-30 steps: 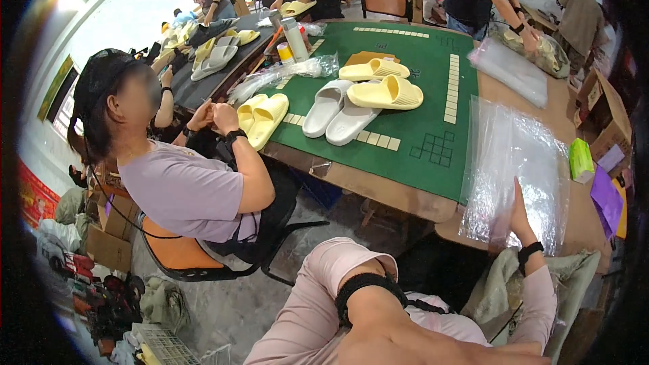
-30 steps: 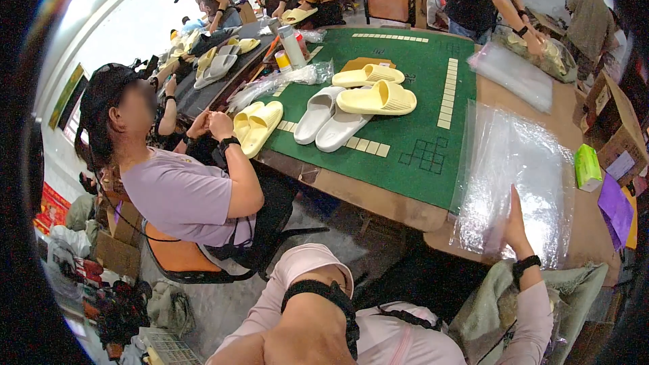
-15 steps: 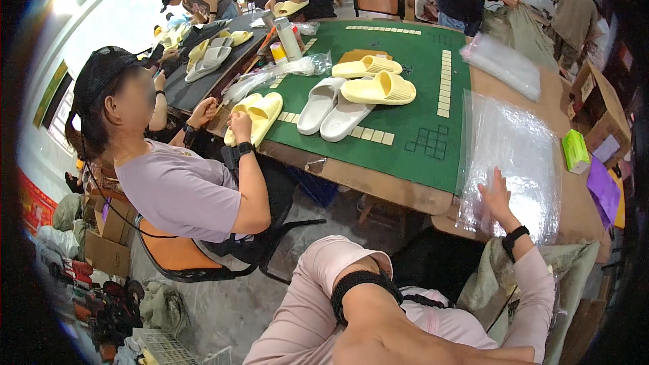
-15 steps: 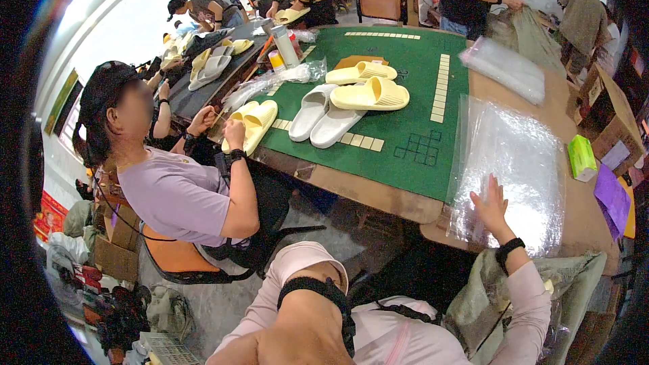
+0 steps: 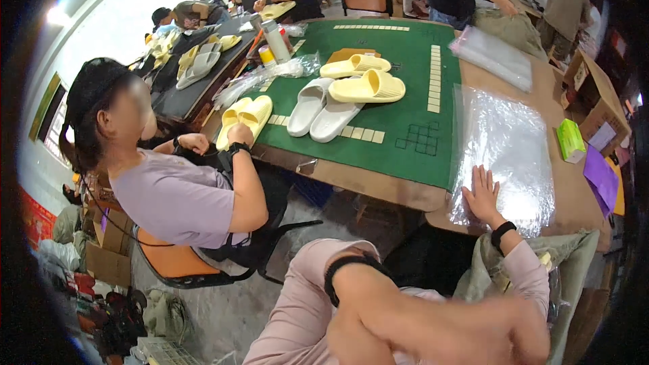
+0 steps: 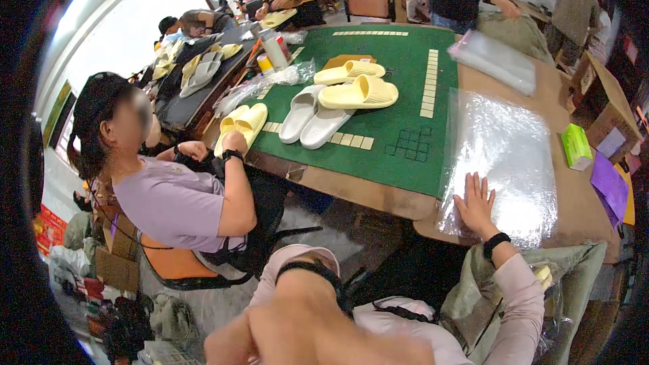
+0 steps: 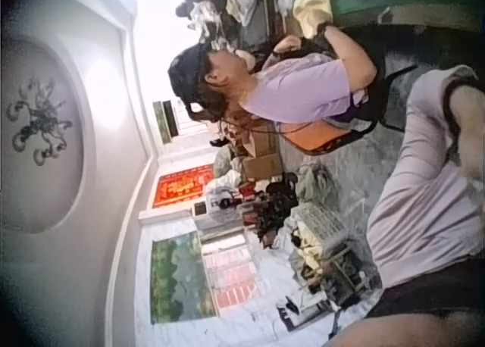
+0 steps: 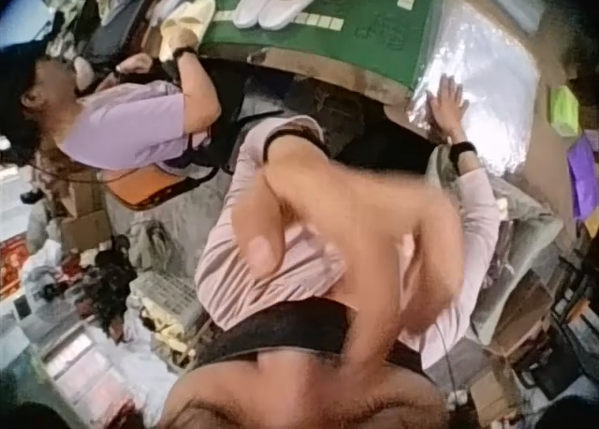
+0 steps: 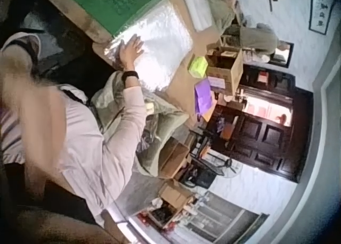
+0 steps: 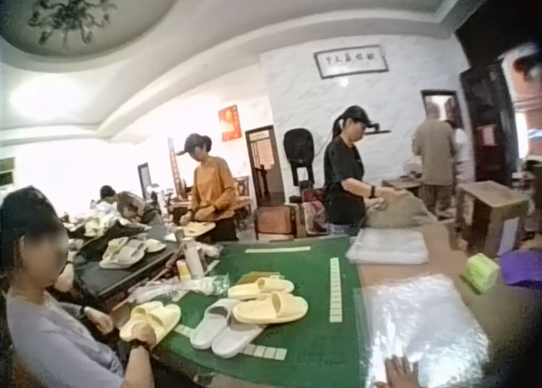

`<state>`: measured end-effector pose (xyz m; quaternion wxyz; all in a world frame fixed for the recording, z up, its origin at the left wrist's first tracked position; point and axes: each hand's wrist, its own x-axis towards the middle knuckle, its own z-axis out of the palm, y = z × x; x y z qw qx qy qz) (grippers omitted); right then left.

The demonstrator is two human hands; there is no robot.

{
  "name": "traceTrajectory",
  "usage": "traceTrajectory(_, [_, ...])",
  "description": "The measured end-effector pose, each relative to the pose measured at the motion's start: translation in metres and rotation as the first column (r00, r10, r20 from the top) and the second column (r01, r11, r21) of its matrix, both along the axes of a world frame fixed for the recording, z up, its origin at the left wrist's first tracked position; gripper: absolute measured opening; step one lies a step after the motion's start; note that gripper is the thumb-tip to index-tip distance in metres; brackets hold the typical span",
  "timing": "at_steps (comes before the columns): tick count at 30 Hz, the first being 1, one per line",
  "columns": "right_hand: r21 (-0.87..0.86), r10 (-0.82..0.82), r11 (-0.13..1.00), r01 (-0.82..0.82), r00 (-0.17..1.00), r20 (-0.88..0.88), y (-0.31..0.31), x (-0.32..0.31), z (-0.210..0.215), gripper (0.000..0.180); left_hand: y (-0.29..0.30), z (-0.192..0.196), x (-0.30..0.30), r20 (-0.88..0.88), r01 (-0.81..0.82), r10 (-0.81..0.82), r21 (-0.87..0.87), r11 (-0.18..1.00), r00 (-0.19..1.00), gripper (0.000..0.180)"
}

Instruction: The recorder is inspecting and packing slippers into plastic bags and placing them into a larger mesh bag.

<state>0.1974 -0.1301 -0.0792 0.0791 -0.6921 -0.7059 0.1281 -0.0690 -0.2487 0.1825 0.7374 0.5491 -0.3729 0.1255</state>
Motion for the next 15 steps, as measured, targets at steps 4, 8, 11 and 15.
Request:
traceTrajectory(4, [0.013, -0.003, 1.000, 0.002, 0.998, 0.069, -0.002, 0.000, -0.004, 0.073, 0.077, -0.010, -0.015, -0.155, -0.972, 0.964, -0.121, 0.199, 0.217, 0.043])
traceTrajectory(8, [0.069, 0.015, 0.997, -0.020, 0.997, 0.080, -0.004, -0.007, -0.003, 0.072, 0.238, -0.129, -0.086, -0.284, -0.732, 0.702, 0.474, -0.490, -0.653, 0.041])
traceTrajectory(11, [0.095, -0.001, 0.995, -0.006, 0.998, 0.066, -0.006, 0.000, -0.008, 0.073, 0.305, -0.188, -0.136, 0.204, -0.081, 0.368, 0.774, -0.628, -0.907, 0.055])
traceTrajectory(15, [0.071, 0.031, 0.997, -0.035, 0.998, 0.054, -0.005, -0.016, -0.006, 0.073, 0.348, -0.222, -0.204, 0.359, 0.087, 0.333, 0.783, -0.616, -0.872, 0.074])
